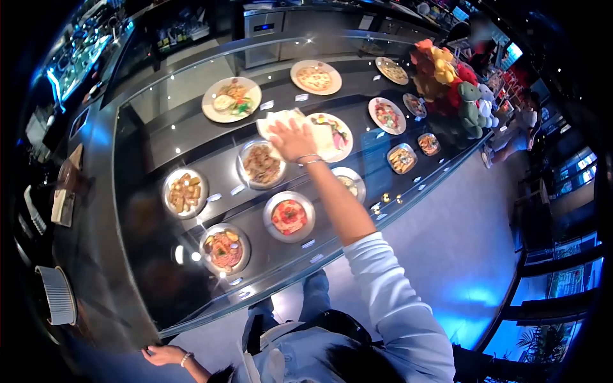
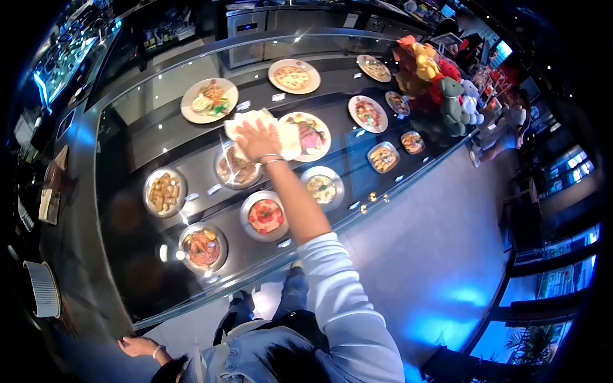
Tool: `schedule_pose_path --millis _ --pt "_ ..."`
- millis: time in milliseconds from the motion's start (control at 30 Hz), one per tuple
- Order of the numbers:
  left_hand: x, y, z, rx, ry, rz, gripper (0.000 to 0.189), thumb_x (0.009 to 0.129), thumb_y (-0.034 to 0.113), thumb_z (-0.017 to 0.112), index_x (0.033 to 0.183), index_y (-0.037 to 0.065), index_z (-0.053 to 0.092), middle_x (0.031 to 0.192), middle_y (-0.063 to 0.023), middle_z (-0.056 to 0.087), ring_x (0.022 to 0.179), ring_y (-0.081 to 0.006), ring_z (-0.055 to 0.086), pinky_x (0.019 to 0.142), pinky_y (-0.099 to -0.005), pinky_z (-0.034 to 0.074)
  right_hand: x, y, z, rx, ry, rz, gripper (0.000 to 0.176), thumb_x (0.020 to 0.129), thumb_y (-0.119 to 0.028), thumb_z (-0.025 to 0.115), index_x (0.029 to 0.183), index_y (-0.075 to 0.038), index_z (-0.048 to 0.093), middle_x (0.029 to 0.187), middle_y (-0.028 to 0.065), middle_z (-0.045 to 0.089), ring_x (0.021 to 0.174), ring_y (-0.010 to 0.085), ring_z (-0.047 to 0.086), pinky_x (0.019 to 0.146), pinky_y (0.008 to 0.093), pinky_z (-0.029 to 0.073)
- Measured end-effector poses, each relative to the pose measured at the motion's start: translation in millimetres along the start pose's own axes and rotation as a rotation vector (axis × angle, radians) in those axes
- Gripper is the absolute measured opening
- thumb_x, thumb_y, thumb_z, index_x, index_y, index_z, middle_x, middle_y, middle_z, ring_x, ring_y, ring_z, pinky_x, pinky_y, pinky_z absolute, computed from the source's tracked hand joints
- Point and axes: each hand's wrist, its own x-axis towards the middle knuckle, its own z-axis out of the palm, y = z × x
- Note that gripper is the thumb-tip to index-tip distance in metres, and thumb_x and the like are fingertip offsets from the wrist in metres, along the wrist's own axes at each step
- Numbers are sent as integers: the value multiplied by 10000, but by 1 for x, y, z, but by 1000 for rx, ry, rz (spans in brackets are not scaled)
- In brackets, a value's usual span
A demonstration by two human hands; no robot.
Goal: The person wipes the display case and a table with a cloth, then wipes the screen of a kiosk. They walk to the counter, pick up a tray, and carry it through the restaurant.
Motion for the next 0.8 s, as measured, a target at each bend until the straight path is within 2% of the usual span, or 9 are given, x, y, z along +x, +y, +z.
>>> schedule_pose_path --millis 200,300,333,400,467,500,633,667,800 --pt "-84 34 -32 174 -120 -357 402 855 331 352 1026 -17 459 1032 -183 461 978 -319 396 849 -402 281 -54 214 -39 -171 137 150 392 835 -390 304 1195 -249 366 1279 -14 307 1184 267 250 942 477 183" --pt "-116 76 -43 160 -150 -307 379 844 305 369 992 -19 499 990 -205 492 895 -330 453 788 -381 342 -104 320 -55 -411 380 94 272 819 -292 356 1016 -195 516 1171 1 401 1086 256 340 891 429 258" --pt "-125 83 -41 169 -157 -276 368 840 293 372 973 -16 520 981 -210 502 868 -335 473 765 -373 363 -118 351 -65 -501 297 92 273 812 -271 367 1038 -196 501 1178 12 392 1095 258 331 896 416 254" --pt "-134 109 -40 -16 -233 -393 409 856 302 333 1015 -48 474 1029 -239 473 921 -348 454 807 -391 344 -144 398 -75 -546 280 282 310 792 -264 385 1092 -230 455 1186 15 378 1095 294 327 887 442 266" --pt "-144 129 -36 -151 -251 -495 413 862 292 311 1025 -57 459 1043 -234 470 932 -335 452 817 -386 343 -153 418 -89 -370 35 603 371 830 -350 306 1183 -262 383 1285 -20 292 1159 330 262 914 517 199" --pt "-149 135 -31 -192 -227 -536 395 861 277 309 1014 -51 468 1034 -214 481 918 -316 460 805 -372 352 -150 426 -80 -306 112 639 386 838 -361 284 1203 -261 358 1300 -18 270 1173 340 236 921 519 193" --pt "-154 136 -16 -767 -305 -763 442 867 308 248 1064 -40 437 1051 -130 461 935 -222 435 848 -339 328 -147 366 -62 -180 101 449 408 854 -353 269 1236 -218 316 1311 0 251 1190 364 197 918 523 210" --pt "-153 155 -21 -845 -312 -844 481 869 332 227 1109 -42 413 1100 -132 439 971 -221 427 876 -341 315 -152 338 -49 -450 75 226 413 854 -323 299 1243 -182 302 1316 17 239 1187 361 206 909 513 237" --pt "-149 174 -29 -1000 -227 -1013 468 868 324 205 1102 -24 415 1130 -107 414 980 -221 422 868 -326 334 -178 142 -50 -368 -16 -72 489 755 -296 457 1209 -155 342 1290 47 262 1171 341 232 881 487 261"
